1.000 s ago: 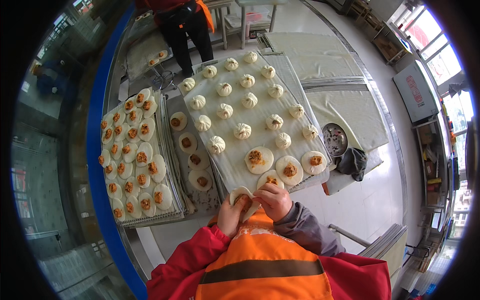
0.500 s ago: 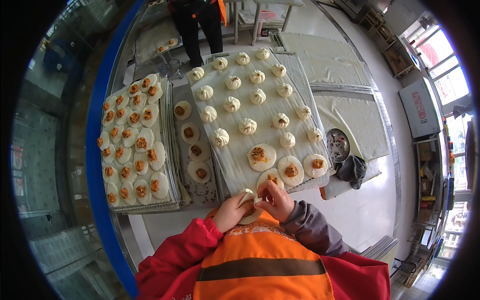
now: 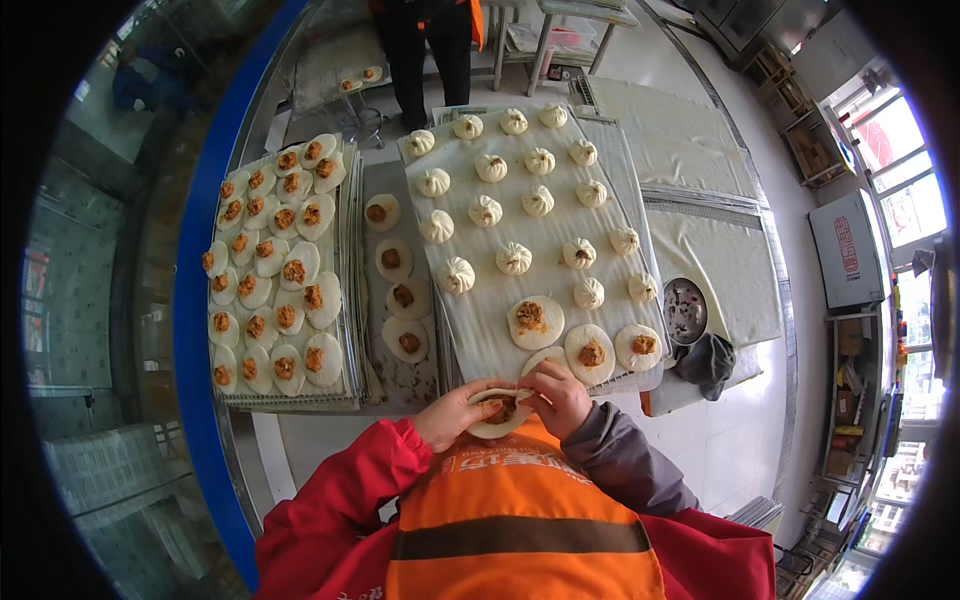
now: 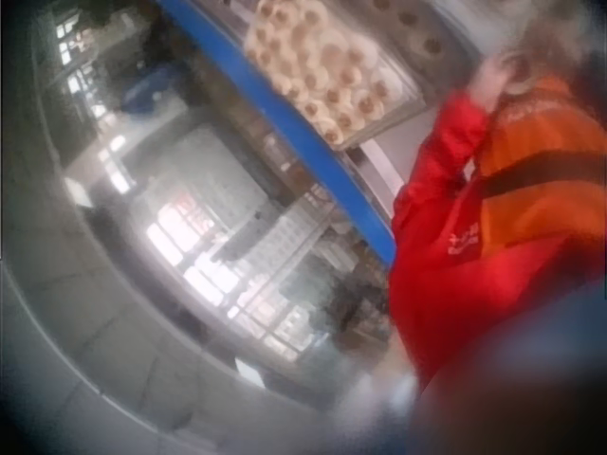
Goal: The person picks round dough pieces from a conveyor belt, places them on a tray, and folds them into buns by hand. The finished buns are arranged on the tray as the task continues.
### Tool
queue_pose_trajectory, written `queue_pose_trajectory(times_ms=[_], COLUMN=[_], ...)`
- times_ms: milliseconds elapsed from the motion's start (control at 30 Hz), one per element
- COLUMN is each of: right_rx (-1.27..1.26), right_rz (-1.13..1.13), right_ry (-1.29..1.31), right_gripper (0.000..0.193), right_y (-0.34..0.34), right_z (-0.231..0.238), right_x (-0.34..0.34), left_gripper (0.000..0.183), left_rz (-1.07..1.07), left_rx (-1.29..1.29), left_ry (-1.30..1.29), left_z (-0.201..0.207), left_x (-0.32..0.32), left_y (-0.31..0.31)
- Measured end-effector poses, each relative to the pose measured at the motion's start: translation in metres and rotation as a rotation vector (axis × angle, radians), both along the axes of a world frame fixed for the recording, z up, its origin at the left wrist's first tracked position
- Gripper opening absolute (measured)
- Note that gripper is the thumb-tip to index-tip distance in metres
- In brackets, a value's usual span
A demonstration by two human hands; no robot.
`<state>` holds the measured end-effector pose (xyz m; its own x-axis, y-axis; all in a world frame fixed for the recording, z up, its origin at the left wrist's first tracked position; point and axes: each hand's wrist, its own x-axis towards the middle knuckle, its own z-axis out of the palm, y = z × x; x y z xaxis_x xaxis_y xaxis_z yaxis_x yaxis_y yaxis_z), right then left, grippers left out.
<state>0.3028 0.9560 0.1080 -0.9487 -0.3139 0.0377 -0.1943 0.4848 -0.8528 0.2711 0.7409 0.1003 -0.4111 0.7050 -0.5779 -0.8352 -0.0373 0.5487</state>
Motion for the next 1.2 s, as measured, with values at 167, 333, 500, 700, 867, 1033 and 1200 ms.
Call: queue_pose_trajectory(times_ms=[167, 333, 500, 700, 867, 1033, 1200], right_rx=[-0.172, 0.181, -0.068, -0.056, 0.049, 0.016, 0.036], right_rz=[-0.007, 0.209, 0.131, 0.074, 0.040, 0.128, 0.229], right_ry=[-0.183, 0.301, 0.021, 0.002, 0.093, 0.118, 0.233], right_gripper=[0.029, 0.023, 0.024, 0.017, 0.022, 0.020, 0.020], right_y=[-0.001, -0.003, -0.006, -0.003, 0.001, -0.001, -0.002], right_z=[0.004, 0.009, 0.010, 0.006, 0.003, 0.005, 0.005], right_x=[-0.002, -0.007, -0.007, -0.002, 0.001, 0.002, 0.000], left_gripper=[0.034, 0.030, 0.026, 0.031, 0.039, 0.034, 0.025], left_rz=[-0.057, -0.140, -0.259, -0.313, 0.026, -0.159, -0.290], left_rx=[-0.192, -0.291, -0.317, -0.233, -0.111, -0.168, -0.223], left_ry=[0.519, 0.275, 0.757, 0.573, 0.186, 0.614, 0.503], left_z=[-0.004, -0.007, 0.002, -0.002, -0.008, -0.010, -0.015], left_x=[0.015, 0.011, 0.002, -0.007, 0.009, 0.016, 0.010], left_y=[-0.002, -0.002, 0.003, 0.009, 0.007, 0.005, 0.006])
